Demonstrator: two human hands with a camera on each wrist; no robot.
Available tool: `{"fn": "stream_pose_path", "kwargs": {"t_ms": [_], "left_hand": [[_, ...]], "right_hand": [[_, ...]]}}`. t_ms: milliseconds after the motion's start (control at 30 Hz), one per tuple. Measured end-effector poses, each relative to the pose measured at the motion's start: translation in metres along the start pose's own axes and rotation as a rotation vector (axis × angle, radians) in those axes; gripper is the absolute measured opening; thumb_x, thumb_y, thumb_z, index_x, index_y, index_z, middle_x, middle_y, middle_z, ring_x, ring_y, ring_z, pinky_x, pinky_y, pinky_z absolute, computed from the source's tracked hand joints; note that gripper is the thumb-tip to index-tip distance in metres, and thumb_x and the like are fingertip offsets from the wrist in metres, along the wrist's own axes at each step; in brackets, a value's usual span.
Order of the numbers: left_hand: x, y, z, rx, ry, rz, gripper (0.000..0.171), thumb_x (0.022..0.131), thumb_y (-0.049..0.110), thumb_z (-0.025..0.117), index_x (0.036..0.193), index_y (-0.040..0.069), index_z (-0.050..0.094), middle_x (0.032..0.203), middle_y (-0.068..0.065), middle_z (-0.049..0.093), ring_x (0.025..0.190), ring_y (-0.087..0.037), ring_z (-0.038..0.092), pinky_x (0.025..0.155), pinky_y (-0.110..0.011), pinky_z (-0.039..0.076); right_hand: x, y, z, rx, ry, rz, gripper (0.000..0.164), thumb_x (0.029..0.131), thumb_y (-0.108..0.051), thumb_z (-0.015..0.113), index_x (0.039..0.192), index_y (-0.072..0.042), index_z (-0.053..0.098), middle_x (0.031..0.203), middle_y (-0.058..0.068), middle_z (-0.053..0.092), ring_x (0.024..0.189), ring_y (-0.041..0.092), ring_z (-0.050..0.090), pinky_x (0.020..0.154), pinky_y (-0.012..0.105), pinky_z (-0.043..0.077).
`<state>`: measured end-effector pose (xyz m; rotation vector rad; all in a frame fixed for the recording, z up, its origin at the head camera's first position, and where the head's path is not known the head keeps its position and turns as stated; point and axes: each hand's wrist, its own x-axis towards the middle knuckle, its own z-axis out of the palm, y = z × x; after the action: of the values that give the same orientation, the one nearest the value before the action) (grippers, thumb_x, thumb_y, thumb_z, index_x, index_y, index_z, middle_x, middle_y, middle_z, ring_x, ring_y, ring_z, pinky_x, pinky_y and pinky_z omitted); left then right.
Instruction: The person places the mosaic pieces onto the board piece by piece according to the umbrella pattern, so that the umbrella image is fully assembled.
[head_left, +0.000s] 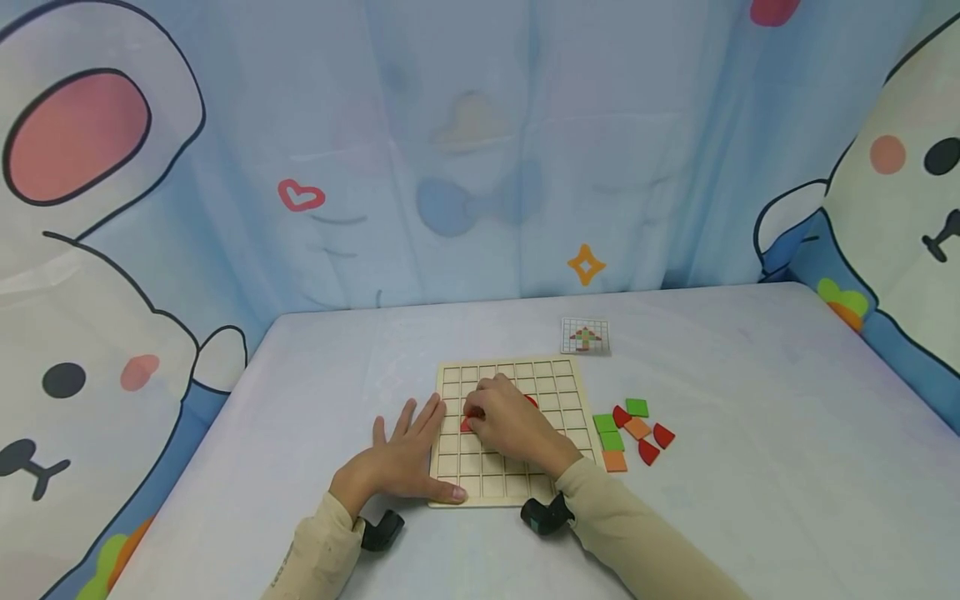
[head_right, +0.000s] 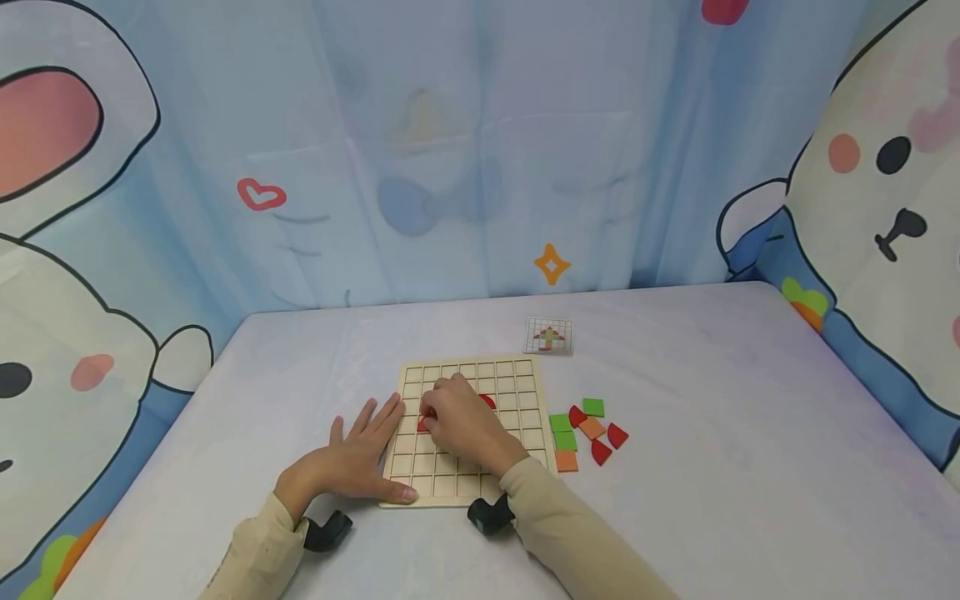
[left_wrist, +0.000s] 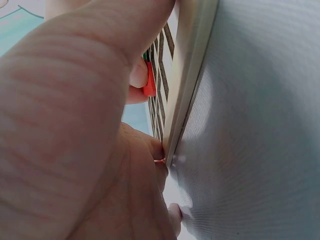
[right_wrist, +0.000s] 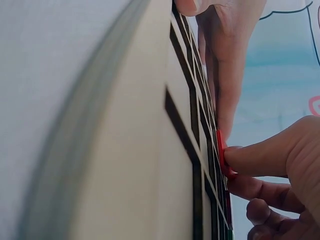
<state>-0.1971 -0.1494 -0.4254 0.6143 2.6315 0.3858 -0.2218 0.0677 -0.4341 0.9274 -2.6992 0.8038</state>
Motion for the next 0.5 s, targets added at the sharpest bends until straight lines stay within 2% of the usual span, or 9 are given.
{"fn": "stream_pose_path", "kwargs": {"t_ms": [333,500], "left_hand": [[-0.001,0.001,-0.001,-0.003,0.002,0.001,0.130,0.086,0.069,0.080,0.173,0.009,0.005,0.180,-0.004,-0.006,0.163,-0.039,-0.007,0.119,-0.078,-0.001],[-0.001,0.000,0.000,0.000,0.010,0.006,0.130,0.086,0.069,0.080,0.173,0.009,0.005,0.180,-0.006,-0.005,0.163,-0.039,-0.007,0.119,-0.078,-0.001]], "right_hand": [[0.000,0.000,-0.002,-0.011,0.009,-0.032,0.017,0.092,-0.001,0.079,0.080,-0.012,0.074,0.082,-0.005,0.063,0.080,0.016,0.049,0.072,0.032,0.046],[0.002,0.003,-0.013,0.042,0.002,0.009,0.016,0.093,-0.002,0.079,0.081,-0.012,0.075,0.080,-0.007,0.064,0.083,0.016,0.052,0.075,0.034,0.049]]}}
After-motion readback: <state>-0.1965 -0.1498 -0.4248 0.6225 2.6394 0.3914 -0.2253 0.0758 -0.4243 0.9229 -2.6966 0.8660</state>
